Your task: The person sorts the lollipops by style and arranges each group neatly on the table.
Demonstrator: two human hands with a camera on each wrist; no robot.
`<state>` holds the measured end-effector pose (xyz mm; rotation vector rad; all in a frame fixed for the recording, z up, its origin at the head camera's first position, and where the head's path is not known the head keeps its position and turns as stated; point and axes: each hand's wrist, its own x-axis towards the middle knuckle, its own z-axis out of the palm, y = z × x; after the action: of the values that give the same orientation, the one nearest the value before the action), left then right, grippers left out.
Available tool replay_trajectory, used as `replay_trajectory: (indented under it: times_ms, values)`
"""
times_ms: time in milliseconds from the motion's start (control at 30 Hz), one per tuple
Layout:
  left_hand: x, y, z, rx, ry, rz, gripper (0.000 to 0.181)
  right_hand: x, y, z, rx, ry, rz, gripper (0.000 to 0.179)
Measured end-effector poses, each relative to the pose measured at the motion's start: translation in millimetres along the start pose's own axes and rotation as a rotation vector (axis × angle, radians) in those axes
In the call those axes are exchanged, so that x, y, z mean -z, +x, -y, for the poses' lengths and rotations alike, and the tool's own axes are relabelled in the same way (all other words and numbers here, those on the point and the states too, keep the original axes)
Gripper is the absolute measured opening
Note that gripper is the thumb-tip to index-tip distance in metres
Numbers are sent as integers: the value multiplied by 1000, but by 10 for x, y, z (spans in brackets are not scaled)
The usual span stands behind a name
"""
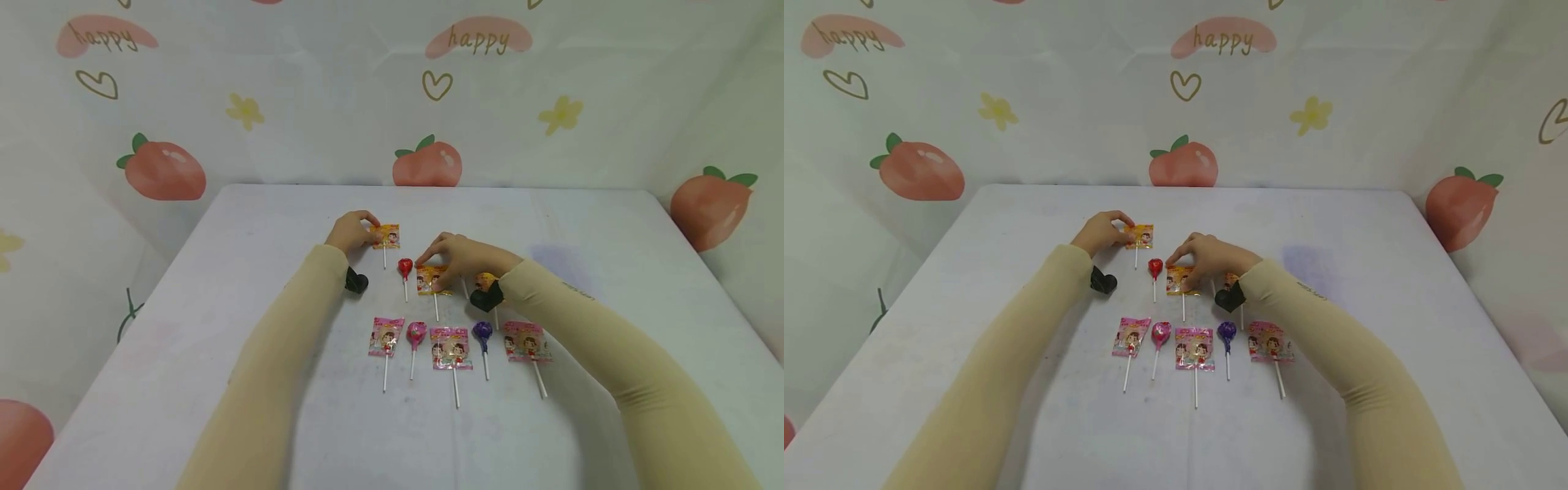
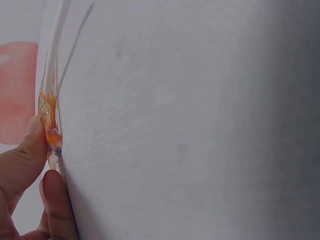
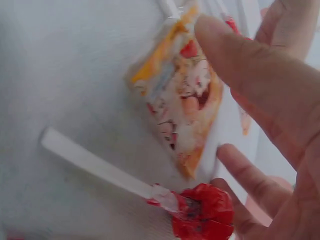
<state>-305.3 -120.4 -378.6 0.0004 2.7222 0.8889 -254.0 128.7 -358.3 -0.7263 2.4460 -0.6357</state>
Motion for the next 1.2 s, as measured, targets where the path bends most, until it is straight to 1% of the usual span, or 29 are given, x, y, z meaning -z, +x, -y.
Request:
replay_trajectory:
  times_ms: [133, 233, 467, 667, 800, 933, 1033, 1200]
  values:
    - [7, -7, -2, 1, 4, 2, 36, 4, -8, -18, -27, 42, 15, 60]
    - [8, -15, -7, 5, 6, 1, 37, -13, -16, -27, -47, 51, 4, 64]
    - [1, -14, -21, 31, -9, 6, 37, -97, 6, -62, -85, -1, -57, 66]
    - [13, -43, -39, 26, -9, 2, 37, -143, -1, -48, -72, -30, -84, 66]
    - [15, -52, -44, 17, -3, -2, 37, -142, -7, -20, -69, -38, -78, 62]
    - [18, -50, -41, 7, 5, 0, 37, -133, 4, 10, -91, -27, -67, 60]
    - [17, -44, -38, 11, -6, 0, 36, -122, 24, 16, -117, -13, -55, 58]
    - [15, -52, -44, 9, -7, -3, 36, -95, 58, 24, -148, 8, -14, 55]
